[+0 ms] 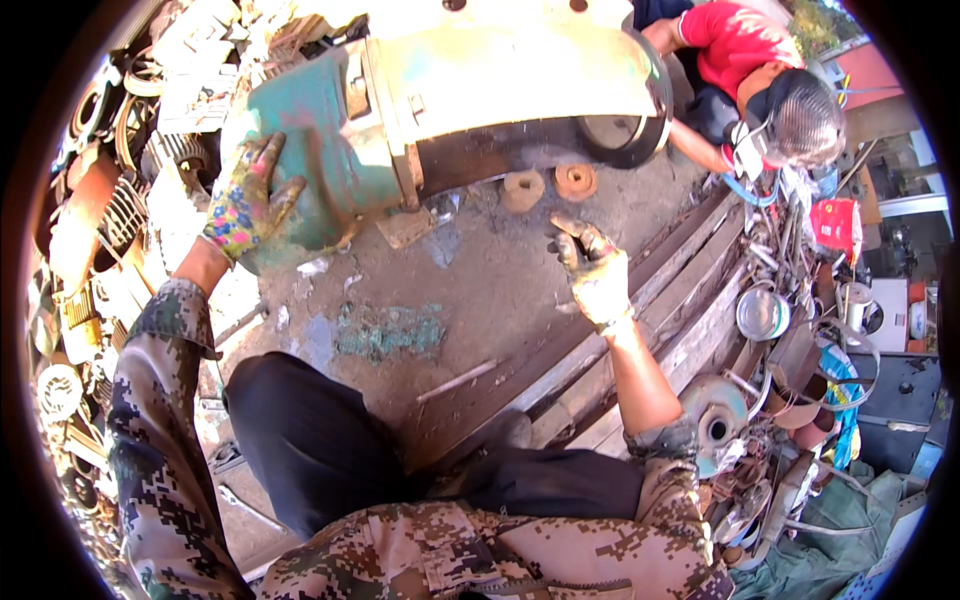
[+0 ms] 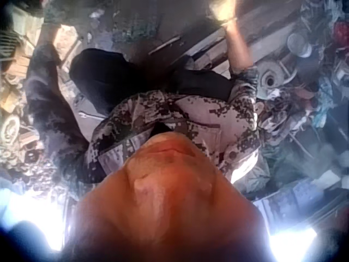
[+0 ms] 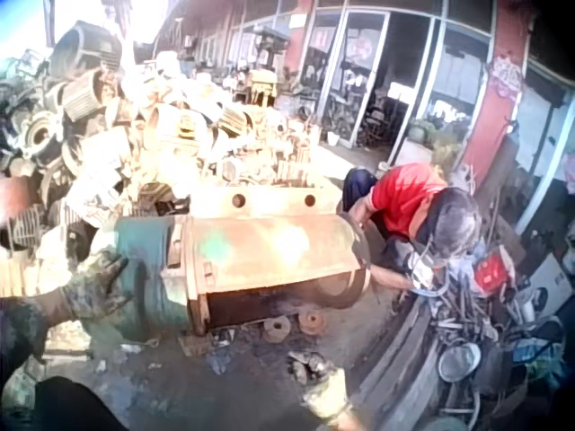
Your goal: The person sits on the ground in a scrapyard and uses a wrench to loosen and remove bolts from a large green metal housing. They separate the housing into two pieces and place the removed bolts on the ground.
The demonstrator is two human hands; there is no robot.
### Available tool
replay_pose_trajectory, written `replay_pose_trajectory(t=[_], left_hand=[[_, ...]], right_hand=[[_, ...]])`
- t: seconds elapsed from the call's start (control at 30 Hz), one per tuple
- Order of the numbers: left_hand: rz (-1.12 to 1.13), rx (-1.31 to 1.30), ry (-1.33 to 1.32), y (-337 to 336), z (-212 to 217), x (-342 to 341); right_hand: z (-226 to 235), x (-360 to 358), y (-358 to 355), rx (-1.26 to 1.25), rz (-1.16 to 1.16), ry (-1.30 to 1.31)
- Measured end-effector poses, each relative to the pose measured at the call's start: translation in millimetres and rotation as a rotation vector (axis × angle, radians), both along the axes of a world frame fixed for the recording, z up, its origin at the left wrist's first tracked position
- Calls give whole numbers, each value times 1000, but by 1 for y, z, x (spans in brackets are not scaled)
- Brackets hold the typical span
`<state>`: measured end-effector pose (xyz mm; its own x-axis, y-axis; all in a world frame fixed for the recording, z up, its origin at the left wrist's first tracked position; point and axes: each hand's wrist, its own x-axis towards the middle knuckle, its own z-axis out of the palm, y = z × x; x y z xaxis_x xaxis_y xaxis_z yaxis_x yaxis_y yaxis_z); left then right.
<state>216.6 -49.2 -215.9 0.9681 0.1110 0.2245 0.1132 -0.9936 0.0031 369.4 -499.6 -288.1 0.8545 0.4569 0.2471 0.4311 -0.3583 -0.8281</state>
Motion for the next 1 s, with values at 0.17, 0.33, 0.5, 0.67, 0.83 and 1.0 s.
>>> replay_pose_trajectory(t=[0.17, 0.33, 0.5, 0.67, 0.83, 1.0], left_hand=[[49, 6, 66, -3, 16, -1], [74, -34, 71, 1, 30, -8], [7, -85, 19, -5, 4, 9], [16, -57, -11, 7, 6, 1], [-18, -68, 16, 12, -2, 7], [-15, -39, 3, 22, -7, -4]], right_hand=[[96, 44, 26, 106, -17, -24], [137, 114, 98, -17, 58, -343], [149, 213, 192, -427, 148, -728], [156, 264, 300, -637, 218, -581], [114, 281, 318, -768, 48, -684], [130, 251, 313, -786, 78, -522]])
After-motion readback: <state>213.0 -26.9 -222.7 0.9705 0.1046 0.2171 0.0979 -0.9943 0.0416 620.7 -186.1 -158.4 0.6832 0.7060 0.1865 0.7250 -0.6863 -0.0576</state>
